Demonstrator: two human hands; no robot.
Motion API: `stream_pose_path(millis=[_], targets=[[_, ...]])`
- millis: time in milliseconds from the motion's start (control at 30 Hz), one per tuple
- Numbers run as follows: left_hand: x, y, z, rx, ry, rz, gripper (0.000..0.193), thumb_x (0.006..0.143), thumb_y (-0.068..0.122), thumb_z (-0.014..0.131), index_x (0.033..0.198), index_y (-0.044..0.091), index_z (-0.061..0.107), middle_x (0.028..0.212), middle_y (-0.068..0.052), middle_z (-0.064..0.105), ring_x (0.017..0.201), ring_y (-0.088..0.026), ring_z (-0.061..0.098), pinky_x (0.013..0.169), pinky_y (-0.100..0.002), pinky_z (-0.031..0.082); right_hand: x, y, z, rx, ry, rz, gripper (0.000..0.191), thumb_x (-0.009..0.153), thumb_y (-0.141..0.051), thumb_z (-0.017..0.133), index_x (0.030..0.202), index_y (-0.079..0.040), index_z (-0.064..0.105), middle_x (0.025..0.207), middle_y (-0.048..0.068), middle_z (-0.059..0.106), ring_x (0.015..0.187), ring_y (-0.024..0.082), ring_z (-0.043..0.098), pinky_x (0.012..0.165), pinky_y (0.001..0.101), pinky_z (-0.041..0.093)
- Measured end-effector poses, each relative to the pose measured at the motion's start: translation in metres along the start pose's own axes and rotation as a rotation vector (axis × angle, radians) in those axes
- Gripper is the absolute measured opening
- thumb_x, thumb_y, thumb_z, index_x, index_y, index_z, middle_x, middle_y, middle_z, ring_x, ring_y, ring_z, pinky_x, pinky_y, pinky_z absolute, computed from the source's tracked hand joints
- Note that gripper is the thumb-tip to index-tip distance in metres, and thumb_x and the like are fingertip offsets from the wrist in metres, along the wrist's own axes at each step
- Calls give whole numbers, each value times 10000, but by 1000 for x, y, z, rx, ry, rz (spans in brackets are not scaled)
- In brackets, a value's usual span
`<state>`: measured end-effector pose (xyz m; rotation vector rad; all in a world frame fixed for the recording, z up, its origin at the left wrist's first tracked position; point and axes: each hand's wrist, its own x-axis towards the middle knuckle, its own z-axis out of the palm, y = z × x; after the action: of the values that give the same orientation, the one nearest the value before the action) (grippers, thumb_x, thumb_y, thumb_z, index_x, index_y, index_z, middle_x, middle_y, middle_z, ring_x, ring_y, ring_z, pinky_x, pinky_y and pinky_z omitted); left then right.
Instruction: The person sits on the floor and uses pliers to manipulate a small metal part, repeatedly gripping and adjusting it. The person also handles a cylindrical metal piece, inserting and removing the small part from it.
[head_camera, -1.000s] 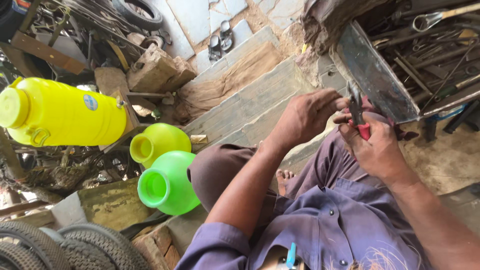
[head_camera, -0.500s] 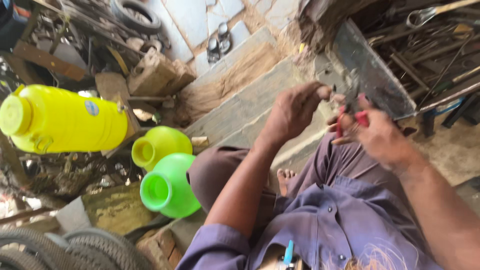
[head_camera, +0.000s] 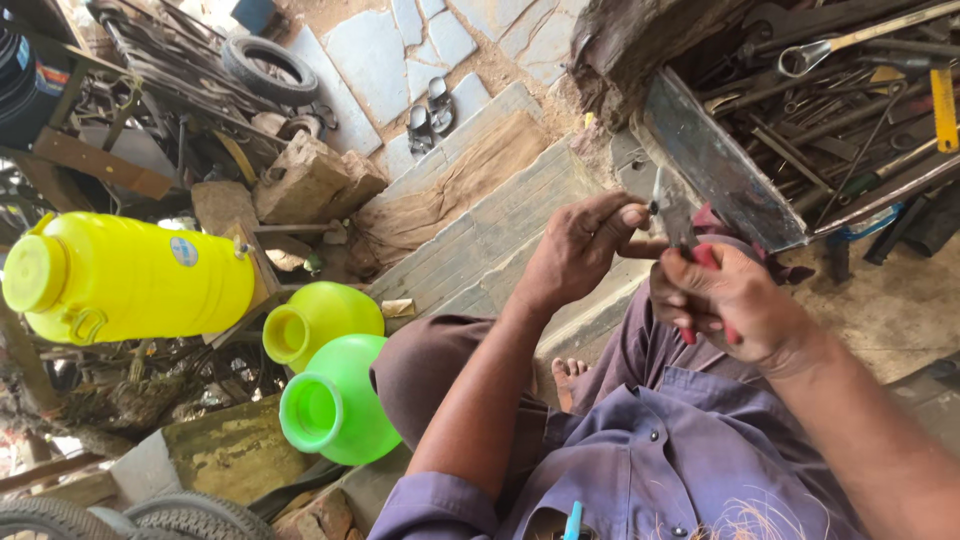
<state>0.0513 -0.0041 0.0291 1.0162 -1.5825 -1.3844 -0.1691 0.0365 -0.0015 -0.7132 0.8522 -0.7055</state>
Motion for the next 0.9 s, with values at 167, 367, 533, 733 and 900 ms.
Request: stream_pose_path(millis=[167, 367, 533, 733, 900], targets=[[4, -3, 4, 174, 37, -103, 302, 1017, 272, 651, 1181, 26, 711, 884, -118, 744, 735, -203, 707, 676, -329, 572, -1, -6, 16, -656, 313, -319, 336, 1029, -284, 630, 1254, -37, 654, 761, 67, 610, 600, 147, 559, 517, 286, 467], [-1, -3, 10, 315, 88, 227, 220, 1002, 196, 740, 1172, 56, 743, 1073, -120, 755, 938, -223, 750, 807, -319, 579, -13, -18, 12, -201, 356, -377, 382, 1068, -352, 642, 930, 3, 624, 804, 49, 686, 708, 128, 659, 601, 235, 484], [-3, 7, 17, 321, 32, 153, 203, 948, 145, 768, 1131, 59, 757, 1013, -106, 753, 882, -207, 755, 765, -320, 586, -18, -23, 10, -78, 352, -245, 385, 987, -370, 702, 1048, 10, 699, 743, 52, 647, 634, 119, 629, 531, 222, 448], [-8, -2, 25, 305, -21, 173, 248, 943, 119, 767, 1183, 71, 728, 1086, -104, 757, 928, -221, 766, 784, -317, 606, -16, -19, 9, -186, 280, -261, 321, 928, -236, 775, 1042, 51, 689, 728, 75, 660, 554, 137, 622, 463, 254, 488], [-9, 0, 36, 574, -42, 195, 407, 934, 128, 799, 1319, 75, 676, 1092, -135, 740, 908, -253, 754, 734, -365, 574, -46, 5, -52, -121, 616, -379, 212, 962, -181, 733, 979, 23, 681, 714, 51, 658, 544, 121, 611, 452, 251, 440]])
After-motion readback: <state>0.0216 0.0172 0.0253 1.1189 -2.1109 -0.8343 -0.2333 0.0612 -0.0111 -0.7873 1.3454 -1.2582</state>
